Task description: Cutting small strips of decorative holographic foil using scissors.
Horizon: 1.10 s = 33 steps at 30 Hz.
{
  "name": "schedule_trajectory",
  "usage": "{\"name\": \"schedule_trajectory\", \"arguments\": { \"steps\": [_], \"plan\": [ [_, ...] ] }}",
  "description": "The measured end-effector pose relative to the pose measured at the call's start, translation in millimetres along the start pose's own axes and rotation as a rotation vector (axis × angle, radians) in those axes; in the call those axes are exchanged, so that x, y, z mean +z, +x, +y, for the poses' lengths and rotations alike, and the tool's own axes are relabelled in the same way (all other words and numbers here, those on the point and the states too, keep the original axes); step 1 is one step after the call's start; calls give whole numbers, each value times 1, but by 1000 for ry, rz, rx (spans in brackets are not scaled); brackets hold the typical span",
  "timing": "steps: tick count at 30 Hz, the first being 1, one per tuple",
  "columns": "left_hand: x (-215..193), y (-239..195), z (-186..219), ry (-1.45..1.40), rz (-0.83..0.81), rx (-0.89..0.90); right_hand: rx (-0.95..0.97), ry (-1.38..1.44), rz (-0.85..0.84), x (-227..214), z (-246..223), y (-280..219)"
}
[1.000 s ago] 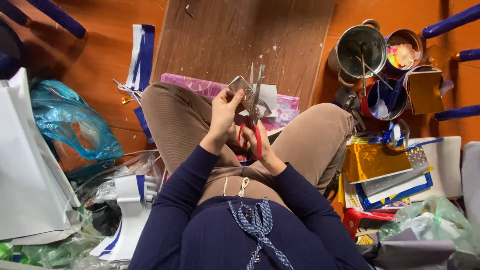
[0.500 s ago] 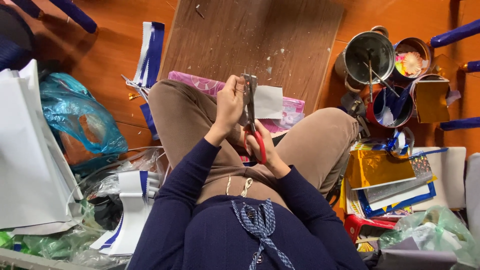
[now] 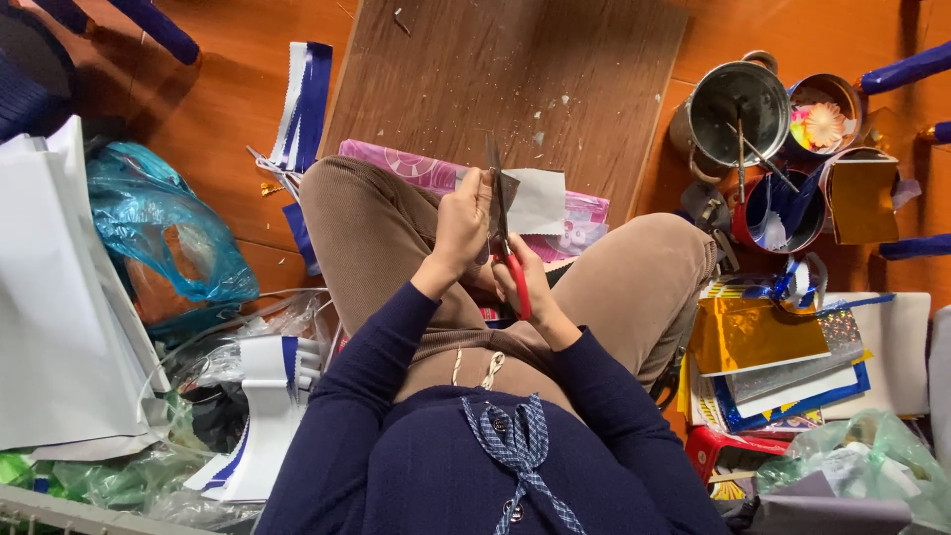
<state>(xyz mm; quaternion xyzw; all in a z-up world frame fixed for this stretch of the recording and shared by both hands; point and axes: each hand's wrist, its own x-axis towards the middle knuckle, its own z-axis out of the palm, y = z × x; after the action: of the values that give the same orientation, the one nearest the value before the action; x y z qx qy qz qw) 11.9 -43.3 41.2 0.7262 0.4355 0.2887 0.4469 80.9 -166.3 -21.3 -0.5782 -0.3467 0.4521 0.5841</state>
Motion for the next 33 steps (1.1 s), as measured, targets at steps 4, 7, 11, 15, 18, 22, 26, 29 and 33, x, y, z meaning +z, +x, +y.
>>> {"name": "schedule_trajectory", "arguments": {
  "steps": [4,7,11,15,18,22,26,29,33],
  "plan": [
    [-5,7,-16,-55,-55,-3,-15,-111,26,-3,-1,-1],
    [-9,17,-37,-142,-137,38,-8,-230,47,-6,-4,-3],
    [0,20,-56,-401,-211,-128,52,-131,24,-3,-12,-6],
    [31,11,-75,-592,-157,-353,65,-164,47,-2,0,-10],
    [48,16,-93,-615,-156,-440,113,-197,117,0,3,3],
    [84,42,-156,-681,-196,-618,169,-60,204,-4,33,28],
    [97,61,-196,-729,-313,-849,334,-325,248,-12,81,46],
    [90,67,-202,-694,-322,-836,394,-374,178,-27,98,47],
    [59,80,-199,-581,-412,-719,394,-439,76,-41,118,43]
  ]
}}
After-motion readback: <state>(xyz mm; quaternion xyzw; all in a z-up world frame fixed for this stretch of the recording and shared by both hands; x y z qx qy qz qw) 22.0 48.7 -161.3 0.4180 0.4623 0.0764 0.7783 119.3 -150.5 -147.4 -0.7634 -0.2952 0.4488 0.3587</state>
